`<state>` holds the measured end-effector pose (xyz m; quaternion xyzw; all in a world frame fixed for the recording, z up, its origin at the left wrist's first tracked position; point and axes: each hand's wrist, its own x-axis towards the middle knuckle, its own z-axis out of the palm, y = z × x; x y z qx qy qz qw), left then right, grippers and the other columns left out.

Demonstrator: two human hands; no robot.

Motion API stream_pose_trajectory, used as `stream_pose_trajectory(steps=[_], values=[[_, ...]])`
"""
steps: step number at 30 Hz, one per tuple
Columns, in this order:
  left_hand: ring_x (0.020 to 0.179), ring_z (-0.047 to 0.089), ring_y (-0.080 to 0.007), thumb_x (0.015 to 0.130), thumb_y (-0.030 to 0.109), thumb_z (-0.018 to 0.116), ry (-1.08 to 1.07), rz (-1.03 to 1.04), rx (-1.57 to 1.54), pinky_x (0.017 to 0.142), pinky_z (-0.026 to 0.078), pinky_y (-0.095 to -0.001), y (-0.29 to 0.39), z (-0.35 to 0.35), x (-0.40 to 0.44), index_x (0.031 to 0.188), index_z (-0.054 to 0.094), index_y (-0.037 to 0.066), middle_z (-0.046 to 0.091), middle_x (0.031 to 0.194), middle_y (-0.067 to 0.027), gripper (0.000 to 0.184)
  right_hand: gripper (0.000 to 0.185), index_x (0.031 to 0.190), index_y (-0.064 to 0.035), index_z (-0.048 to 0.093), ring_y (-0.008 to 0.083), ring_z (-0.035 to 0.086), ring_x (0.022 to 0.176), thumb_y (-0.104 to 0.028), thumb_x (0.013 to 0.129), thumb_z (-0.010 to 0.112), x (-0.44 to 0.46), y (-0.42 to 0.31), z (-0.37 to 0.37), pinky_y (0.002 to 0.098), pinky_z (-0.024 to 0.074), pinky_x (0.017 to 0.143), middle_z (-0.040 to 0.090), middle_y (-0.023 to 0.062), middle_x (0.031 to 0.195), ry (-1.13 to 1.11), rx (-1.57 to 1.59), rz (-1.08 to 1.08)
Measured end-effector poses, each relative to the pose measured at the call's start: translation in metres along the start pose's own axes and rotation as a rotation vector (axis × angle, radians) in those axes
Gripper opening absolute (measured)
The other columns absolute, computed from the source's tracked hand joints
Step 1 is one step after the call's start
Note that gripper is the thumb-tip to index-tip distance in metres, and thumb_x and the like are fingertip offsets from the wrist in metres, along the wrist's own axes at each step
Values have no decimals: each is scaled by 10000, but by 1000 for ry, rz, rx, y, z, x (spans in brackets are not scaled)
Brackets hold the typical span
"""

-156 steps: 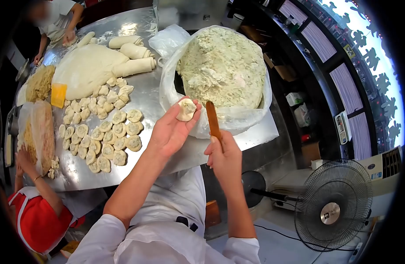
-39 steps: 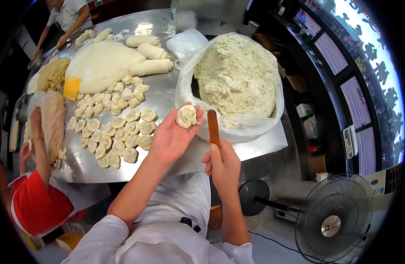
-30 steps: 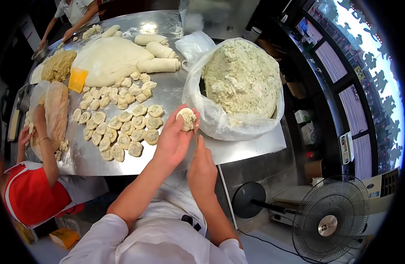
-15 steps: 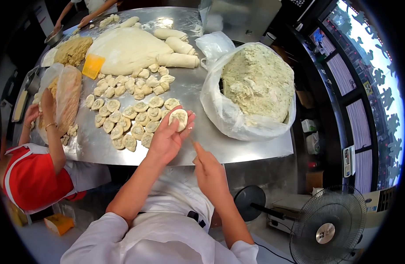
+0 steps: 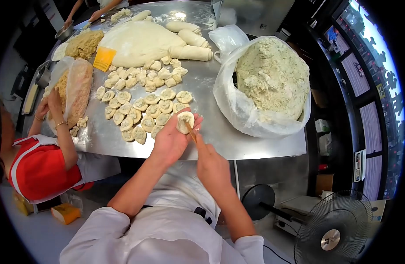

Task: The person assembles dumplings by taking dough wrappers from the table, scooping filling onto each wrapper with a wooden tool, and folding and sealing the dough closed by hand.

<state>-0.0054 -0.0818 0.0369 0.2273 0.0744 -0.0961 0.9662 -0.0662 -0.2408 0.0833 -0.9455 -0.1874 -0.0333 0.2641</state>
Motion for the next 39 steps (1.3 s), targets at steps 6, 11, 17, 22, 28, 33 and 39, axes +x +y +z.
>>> stream_pose_trajectory(steps=[6, 11, 17, 22, 28, 33, 39], values=[[1291, 528, -368, 1121, 399, 325, 71, 144, 399, 1102, 448, -463, 2, -29, 15, 1389, 487, 15, 572, 1335, -197, 495, 464, 1415, 0, 554, 282, 674, 768, 11, 951, 569, -5, 10, -9, 336, 545, 703, 671, 184, 930, 227, 401, 58], [1275, 538, -349, 1115, 383, 363, 19, 97, 479, 1076, 466, -445, -2, -3, 2, 1385, 492, 24, 569, 1325, -190, 467, 511, 1435, -27, 537, 326, 652, 721, 2, 926, 572, -6, -1, 28, 414, 534, 619, 608, 166, 831, 200, -35, 9], [1330, 505, -350, 1104, 340, 423, 48, 97, 451, 1115, 437, -462, 6, -6, -2, 1401, 484, 31, 541, 1375, -190, 433, 489, 1437, -40, 547, 247, 619, 661, -15, 950, 579, -14, 19, 1, 390, 519, 577, 629, 120, 840, 127, 278, 81], [1392, 452, -366, 1109, 369, 387, 18, 132, 268, 1169, 372, -527, 7, -11, 1, 1404, 490, 37, 546, 1394, -185, 456, 429, 1438, -29, 557, 117, 590, 718, -35, 1009, 569, -24, 14, 4, 293, 518, 661, 670, 47, 872, 24, 913, 481], [1416, 427, -385, 1108, 387, 371, -26, 30, -130, 1178, 348, -569, 11, 8, -9, 1401, 493, 32, 557, 1385, -191, 477, 440, 1423, -51, 572, 246, 692, 750, -46, 985, 611, -29, 6, 31, 354, 544, 686, 706, 185, 957, 192, 583, 188], [1391, 460, -405, 1107, 374, 377, 19, 92, 7, 1182, 358, -570, 13, 18, -19, 1409, 488, 22, 557, 1385, -202, 477, 435, 1410, -47, 580, 360, 716, 870, -30, 977, 604, -29, 12, 21, 382, 559, 751, 700, 251, 1101, 260, 353, 260], [1377, 479, -387, 1082, 304, 466, 35, 91, -61, 1194, 364, -530, 33, -15, -27, 1444, 464, 15, 574, 1370, -201, 464, 432, 1412, -12, 571, 271, 726, 867, -19, 980, 591, -15, 44, -19, 378, 570, 788, 731, 191, 1069, 390, 255, 310]])
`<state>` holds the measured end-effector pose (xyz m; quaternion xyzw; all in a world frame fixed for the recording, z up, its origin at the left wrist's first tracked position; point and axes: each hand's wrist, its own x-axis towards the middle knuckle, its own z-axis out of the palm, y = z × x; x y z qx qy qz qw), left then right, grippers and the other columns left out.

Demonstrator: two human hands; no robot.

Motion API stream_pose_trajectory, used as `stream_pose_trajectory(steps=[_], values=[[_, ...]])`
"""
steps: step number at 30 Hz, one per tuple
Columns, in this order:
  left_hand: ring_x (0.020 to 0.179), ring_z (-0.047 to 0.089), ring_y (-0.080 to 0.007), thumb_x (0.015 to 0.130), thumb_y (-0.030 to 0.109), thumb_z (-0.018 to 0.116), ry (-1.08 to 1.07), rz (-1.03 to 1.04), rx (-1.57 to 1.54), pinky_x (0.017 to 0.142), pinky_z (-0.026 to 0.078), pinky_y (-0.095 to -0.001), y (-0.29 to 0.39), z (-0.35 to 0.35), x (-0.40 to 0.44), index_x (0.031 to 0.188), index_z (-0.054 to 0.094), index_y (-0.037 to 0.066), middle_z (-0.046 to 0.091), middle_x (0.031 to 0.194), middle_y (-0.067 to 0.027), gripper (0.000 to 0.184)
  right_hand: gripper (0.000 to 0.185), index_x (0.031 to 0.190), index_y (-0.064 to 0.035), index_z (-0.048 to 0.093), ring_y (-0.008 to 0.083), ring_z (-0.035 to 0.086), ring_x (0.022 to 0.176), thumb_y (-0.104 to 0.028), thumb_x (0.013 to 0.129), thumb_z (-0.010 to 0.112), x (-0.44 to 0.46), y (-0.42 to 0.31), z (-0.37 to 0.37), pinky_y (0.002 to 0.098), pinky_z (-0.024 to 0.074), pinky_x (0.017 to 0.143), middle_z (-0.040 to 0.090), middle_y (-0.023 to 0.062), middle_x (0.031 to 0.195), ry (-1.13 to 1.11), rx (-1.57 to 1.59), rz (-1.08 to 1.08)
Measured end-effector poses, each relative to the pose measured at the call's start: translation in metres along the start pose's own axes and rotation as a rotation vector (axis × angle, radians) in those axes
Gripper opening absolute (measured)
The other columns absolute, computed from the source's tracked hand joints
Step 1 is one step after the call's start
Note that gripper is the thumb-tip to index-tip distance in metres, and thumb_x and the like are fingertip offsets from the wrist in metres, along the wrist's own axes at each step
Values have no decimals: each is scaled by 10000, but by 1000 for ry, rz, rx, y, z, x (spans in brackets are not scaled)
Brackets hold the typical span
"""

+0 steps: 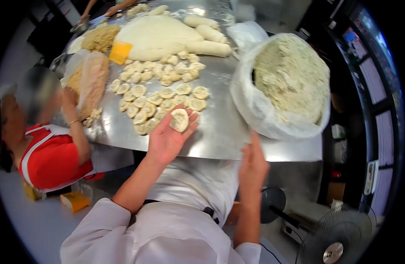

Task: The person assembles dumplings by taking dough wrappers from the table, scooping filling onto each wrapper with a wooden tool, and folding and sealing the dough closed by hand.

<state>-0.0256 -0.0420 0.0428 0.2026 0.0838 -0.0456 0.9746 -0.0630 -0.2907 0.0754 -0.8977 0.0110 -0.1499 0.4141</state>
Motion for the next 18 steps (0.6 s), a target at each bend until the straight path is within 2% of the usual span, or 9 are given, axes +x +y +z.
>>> stream_pose_trajectory(steps=[2, 4, 6, 8, 10, 11, 14, 17, 18], values=[[1337, 520, -319, 1069, 281, 507, 61, 158, 583, 1112, 425, -446, 23, -8, -9, 1478, 444, 51, 574, 1381, -187, 474, 411, 1409, -34, 591, 166, 676, 712, -27, 998, 573, 14, 25, -5, 299, 547, 652, 724, 113, 928, 124, 110, -82], [1306, 544, -279, 1068, 280, 513, 124, 147, 330, 1052, 448, -399, 45, -6, -24, 1490, 438, 76, 573, 1392, -177, 475, 370, 1394, -23, 595, 86, 557, 538, -100, 1034, 559, 33, -1, -23, 215, 430, 491, 664, 48, 800, 75, 441, 251], [1223, 580, -224, 1064, 267, 530, 52, 158, 269, 984, 454, -353, 75, -31, -34, 1474, 452, 90, 565, 1422, -152, 454, 343, 1342, -3, 600, 41, 436, 449, -193, 1063, 539, 52, -1, -30, 192, 311, 401, 630, 23, 756, 87, 848, 362], [1210, 577, -210, 1066, 242, 530, 180, 311, 430, 970, 465, -349, 99, -58, -38, 1460, 458, 74, 579, 1394, -136, 434, 297, 1190, -7, 621, 59, 453, 442, -265, 1078, 524, 69, 20, -39, 208, 361, 373, 621, 17, 734, 105, 1035, 483], [1159, 597, -195, 1057, 210, 542, 332, 388, 684, 949, 483, -346, 126, -86, -42, 1418, 507, 56, 612, 1329, -119, 394, 288, 1129, -25, 625, 59, 453, 435, -284, 1091, 503, 82, 45, -43, 202, 385, 372, 610, 7, 714, 72, 1151, 541], [1134, 607, -187, 1053, 195, 547, 412, 422, 813, 939, 492, -344, 135, -98, -45, 1397, 532, 47, 629, 1297, -110, 375, 283, 1088, -42, 629, 60, 458, 425, -285, 1101, 485, 86, 54, -46, 198, 390, 358, 600, -6, 691, -30, 1253, 596], [1040, 629, -163, 1021, 148, 580, 582, 412, 1106, 913, 511, -344, 151, -102, -44, 1313, 618, 53, 662, 1193, -92, 310, 236, 1134, -78, 627, 41, 440, 428, -278, 1089, 511, 82, 68, -39, 194, 339, 338, 581, -42, 699, -154, 1204, 749], [1041, 637, -273, 924, 137, 672, 541, 566, 1826, 939, 500, -392, 148, -171, -29, 1268, 649, 33, 669, 1156, -124, 360, 276, 1097, -42, 640, 70, 446, 380, -267, 1102, 479, 55, 46, -44, 215, 367, 318, 575, -17, 645, -58, 1244, 841], [1068, 629, -316, 902, 128, 685, 561, 670, 2021, 958, 490, -410, 145, -147, -31, 1264, 646, 23, 662, 1171, -150, 379, 282, 1103, -27, 638, 74, 438, 368, -270, 1095, 494, 44, 61, -49, 227, 356, 312, 580, -11, 630, -131, 1334, 759]])
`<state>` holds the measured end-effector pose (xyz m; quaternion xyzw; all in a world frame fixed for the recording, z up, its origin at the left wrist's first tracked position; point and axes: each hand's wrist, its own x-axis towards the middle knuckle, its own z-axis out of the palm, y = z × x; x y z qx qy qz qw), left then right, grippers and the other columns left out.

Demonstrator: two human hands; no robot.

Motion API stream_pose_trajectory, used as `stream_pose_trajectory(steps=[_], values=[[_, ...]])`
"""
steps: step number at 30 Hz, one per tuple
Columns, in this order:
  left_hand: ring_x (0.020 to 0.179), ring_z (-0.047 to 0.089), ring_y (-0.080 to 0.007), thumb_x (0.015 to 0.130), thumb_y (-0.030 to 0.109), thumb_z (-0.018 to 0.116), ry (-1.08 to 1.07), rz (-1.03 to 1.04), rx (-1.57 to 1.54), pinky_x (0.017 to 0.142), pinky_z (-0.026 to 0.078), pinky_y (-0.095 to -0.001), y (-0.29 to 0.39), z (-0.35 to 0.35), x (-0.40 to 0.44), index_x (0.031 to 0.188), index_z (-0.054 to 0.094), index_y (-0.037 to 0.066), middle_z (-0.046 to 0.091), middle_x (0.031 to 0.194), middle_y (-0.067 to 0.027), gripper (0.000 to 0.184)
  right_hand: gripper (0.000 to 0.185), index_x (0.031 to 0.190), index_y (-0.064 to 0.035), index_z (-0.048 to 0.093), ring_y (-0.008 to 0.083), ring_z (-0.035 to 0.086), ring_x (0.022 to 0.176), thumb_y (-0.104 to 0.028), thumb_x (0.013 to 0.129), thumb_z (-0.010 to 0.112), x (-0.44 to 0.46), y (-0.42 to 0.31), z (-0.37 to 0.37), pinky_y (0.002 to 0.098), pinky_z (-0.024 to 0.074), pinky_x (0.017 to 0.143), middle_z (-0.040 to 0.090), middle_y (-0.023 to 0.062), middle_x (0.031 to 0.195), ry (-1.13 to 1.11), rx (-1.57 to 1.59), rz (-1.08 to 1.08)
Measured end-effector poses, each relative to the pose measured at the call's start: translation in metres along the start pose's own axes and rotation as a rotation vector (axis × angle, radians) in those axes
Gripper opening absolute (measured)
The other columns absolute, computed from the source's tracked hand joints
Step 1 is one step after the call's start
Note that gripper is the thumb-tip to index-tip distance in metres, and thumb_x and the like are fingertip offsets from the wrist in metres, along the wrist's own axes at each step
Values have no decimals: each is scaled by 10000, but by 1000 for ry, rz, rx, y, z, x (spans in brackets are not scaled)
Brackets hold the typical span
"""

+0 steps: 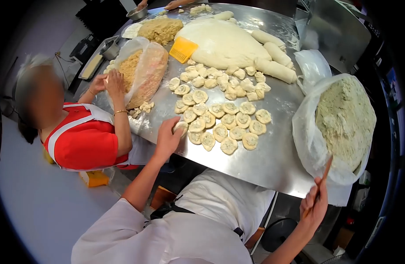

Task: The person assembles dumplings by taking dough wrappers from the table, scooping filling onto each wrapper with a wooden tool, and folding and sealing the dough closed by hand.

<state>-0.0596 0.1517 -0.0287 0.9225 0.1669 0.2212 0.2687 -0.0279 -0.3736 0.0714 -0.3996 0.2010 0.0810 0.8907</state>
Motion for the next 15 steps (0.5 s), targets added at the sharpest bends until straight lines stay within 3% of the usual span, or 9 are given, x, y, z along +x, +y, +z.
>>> stream_pose_trajectory(steps=[1, 6, 10, 13, 15], values=[[1106, 603, -366, 881, 104, 688, 36, 96, 88, 986, 476, -431, 24, -20, 3, 1260, 646, 23, 635, 1201, -198, 390, 289, 1095, -21, 633, 77, 437, 368, -278, 1092, 500, -11, 5, 4, 230, 348, 312, 580, 2, 619, 40, -99, -83], [1152, 598, -362, 889, 102, 685, 77, 9, -137, 1015, 461, -423, 9, -14, 39, 1281, 633, 17, 635, 1232, -190, 404, 288, 1037, -4, 601, 101, 444, 387, -275, 1085, 515, -47, 53, 30, 225, 344, 352, 574, 66, 593, 174, -464, -339], [1205, 583, -382, 889, 103, 689, 169, 61, -189, 1030, 459, -439, -10, 18, 115, 1297, 621, 6, 640, 1247, -204, 425, 275, 1047, 3, 591, 107, 466, 398, -260, 1083, 517, -47, 92, 32, 231, 360, 379, 590, 71, 597, 135, -492, -283], [1183, 590, -397, 879, 120, 710, 164, 190, 119, 995, 479, -476, -9, 26, 172, 1263, 627, -4, 646, 1223, -215, 412, 265, 1040, 1, 615, 108, 478, 399, -247, 1076, 526, -52, 114, 52, 232, 368, 391, 611, 75, 610, 71, -541, -179], [1159, 592, -406, 864, 157, 733, 11, 78, 266, 972, 485, -493, -9, 35, 203, 1230, 634, -1, 645, 1200, -221, 410, 258, 1051, 4, 622, 97, 497, 426, -234, 1077, 527, -59, 118, 69, 226, 359, 397, 628, 76, 632, 30, -645, -143]])
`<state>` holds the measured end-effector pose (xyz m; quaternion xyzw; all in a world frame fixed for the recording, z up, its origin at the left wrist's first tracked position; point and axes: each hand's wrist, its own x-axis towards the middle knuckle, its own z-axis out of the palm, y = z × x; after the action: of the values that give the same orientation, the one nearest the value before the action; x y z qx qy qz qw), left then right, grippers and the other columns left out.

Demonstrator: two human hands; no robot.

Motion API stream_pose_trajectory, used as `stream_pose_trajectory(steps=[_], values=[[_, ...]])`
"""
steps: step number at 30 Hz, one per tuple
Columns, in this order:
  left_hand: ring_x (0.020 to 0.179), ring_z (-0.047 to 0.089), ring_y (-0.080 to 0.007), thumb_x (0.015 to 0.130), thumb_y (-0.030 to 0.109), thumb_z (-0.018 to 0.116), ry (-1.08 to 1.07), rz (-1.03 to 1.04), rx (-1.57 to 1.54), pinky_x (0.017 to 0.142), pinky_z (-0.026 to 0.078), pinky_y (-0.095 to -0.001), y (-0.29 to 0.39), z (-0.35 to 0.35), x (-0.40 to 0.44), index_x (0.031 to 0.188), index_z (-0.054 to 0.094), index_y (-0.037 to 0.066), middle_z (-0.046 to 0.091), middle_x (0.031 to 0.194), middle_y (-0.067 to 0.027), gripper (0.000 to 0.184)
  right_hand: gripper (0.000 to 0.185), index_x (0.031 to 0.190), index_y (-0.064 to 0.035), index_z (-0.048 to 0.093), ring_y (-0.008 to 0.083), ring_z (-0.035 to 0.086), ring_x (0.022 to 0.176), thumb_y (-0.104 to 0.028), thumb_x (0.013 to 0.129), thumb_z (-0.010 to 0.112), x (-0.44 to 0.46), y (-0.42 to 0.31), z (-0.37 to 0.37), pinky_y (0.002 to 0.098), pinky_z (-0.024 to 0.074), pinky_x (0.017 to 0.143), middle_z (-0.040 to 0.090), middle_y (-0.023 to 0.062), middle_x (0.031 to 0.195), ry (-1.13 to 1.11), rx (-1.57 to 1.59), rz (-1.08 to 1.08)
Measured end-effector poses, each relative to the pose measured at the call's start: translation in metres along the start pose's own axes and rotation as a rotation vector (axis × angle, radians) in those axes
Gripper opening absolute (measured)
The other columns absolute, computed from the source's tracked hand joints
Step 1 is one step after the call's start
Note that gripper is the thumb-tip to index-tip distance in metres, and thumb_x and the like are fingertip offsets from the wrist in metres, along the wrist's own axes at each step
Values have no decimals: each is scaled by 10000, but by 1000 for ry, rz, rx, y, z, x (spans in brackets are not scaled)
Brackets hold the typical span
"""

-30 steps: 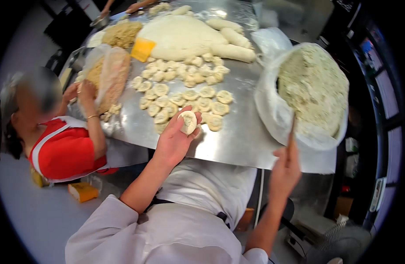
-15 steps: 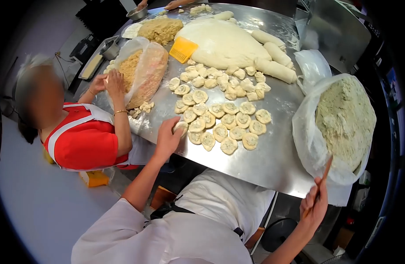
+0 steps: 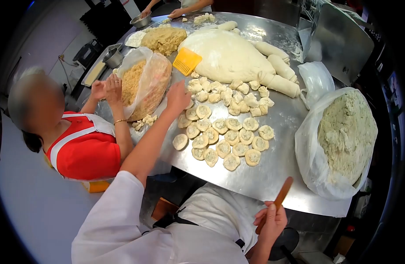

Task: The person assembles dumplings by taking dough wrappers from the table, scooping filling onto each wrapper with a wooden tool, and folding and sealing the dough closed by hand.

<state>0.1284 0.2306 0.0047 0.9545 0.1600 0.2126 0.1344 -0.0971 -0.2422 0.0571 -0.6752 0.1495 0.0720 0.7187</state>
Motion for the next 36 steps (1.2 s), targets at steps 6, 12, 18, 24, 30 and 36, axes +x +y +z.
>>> stream_pose_trajectory(steps=[6, 12, 18, 24, 30, 36], values=[[1114, 604, -397, 806, 219, 793, -167, -23, 57, 932, 496, -499, -12, 15, 26, 1129, 672, 23, 649, 1146, -206, 397, 234, 1052, 8, 617, 84, 511, 454, -215, 1068, 549, 0, 1, 16, 224, 349, 404, 639, 81, 652, -65, -81, 36], [1071, 607, -386, 794, 90, 759, 87, -46, 139, 905, 492, -471, -12, 10, 16, 1088, 678, 35, 653, 1059, -171, 310, 203, 1025, 3, 630, 96, 506, 440, -178, 1054, 543, -1, 2, 22, 239, 378, 415, 619, 67, 630, -52, -92, 67], [978, 629, -359, 828, -15, 696, 259, 175, -163, 835, 522, -418, 79, -19, -29, 1100, 659, 13, 638, 1038, -171, 276, 171, 1075, 28, 644, 82, 535, 498, -117, 1046, 560, -2, 1, 21, 222, 414, 468, 650, 85, 682, -121, -63, 39], [882, 628, -126, 899, 51, 723, -27, 64, -870, 779, 526, -271, 164, 0, -78, 1173, 664, 17, 674, 994, -40, 282, 180, 1095, 26, 645, 75, 540, 520, -128, 1060, 559, -15, 14, 12, 212, 424, 488, 655, 76, 717, -118, 59, 27], [947, 641, -170, 890, 49, 719, -431, 244, -1068, 816, 531, -291, 264, 8, -183, 1189, 664, 17, 668, 1094, -76, 306, 189, 1095, 20, 642, 68, 542, 530, -145, 1061, 559, -33, 15, -8, 207, 418, 482, 654, 70, 717, -41, 41, 22], [1147, 571, -380, 880, 75, 692, -379, 602, -603, 998, 462, -423, 274, 18, -232, 1267, 618, -8, 617, 1203, -190, 403, 186, 1101, 6, 646, 67, 545, 541, -155, 1056, 566, -38, 18, -29, 205, 416, 491, 653, 61, 728, 30, 85, 65]])
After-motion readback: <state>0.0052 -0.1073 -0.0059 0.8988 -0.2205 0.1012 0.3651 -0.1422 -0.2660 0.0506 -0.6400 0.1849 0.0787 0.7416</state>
